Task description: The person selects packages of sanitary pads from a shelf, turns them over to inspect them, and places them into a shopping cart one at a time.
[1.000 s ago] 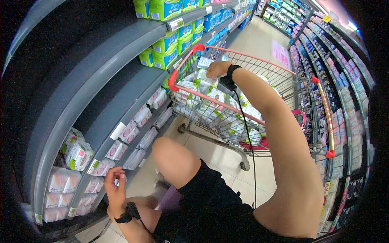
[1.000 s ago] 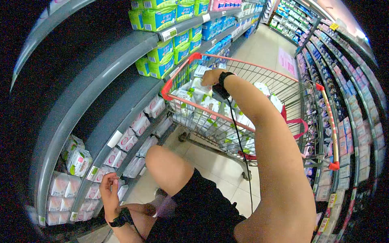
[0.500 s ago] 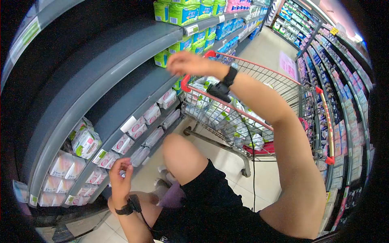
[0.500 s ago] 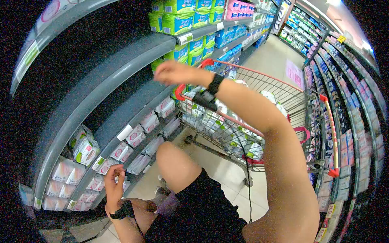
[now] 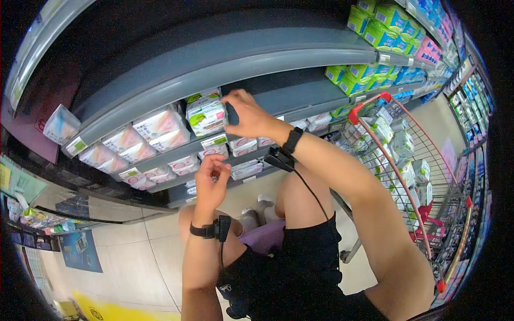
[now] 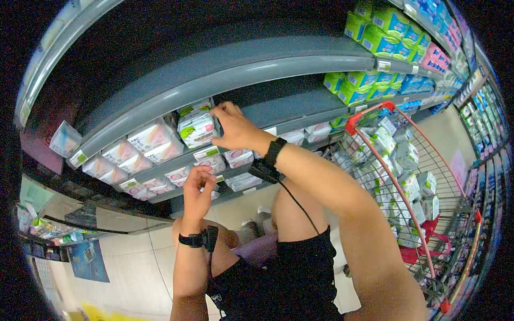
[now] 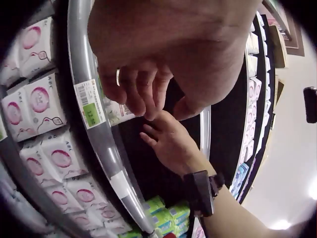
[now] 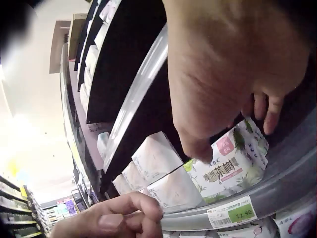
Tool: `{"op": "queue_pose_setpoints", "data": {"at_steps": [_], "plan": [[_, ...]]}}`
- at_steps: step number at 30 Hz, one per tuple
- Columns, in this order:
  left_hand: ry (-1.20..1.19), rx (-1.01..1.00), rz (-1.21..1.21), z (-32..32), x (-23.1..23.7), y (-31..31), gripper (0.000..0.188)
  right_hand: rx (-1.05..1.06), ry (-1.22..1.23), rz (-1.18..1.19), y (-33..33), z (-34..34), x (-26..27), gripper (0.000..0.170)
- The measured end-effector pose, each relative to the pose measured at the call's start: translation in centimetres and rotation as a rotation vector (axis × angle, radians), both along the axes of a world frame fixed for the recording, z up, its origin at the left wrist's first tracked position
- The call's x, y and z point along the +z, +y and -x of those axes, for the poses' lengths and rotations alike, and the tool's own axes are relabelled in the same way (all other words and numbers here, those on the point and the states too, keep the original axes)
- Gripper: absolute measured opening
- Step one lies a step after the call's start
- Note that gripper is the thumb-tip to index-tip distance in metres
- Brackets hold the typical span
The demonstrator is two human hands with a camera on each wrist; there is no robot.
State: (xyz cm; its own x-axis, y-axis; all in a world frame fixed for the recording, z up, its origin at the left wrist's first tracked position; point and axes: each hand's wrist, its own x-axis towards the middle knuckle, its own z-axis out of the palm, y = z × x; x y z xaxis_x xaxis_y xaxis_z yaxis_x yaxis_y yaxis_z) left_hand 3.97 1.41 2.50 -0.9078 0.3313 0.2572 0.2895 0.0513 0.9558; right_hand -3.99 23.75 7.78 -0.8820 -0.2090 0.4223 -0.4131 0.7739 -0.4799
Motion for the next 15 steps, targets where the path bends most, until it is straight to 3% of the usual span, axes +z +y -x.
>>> {"op": "queue_pose_setpoints", "data": {"at_steps": [4,8,12,15], "plan": [[-0.027,0.075,-0.005,0.7,-1.3,-1.3,0.013,-0.046,0.075,-0.138,-2.6,1.4,0.0,0.078],[-0.002,0.01,-0.026,0.6,-2.2,-1.9,0.008,-0.086,0.125,-0.284,-3.4,1.9,-2.2,0.078],[-0.033,-0.006,0.0,-0.2,-1.1,-1.8,0.006,-0.041,0.236,-0.169,-2.8,2.0,-3.0,0.077],[-0.062,-0.032,-0.011,-0.3,-1.2,-1.6,0.006,-0.029,0.092,-0.055,-2.6,1.7,-1.9,0.081]]}}
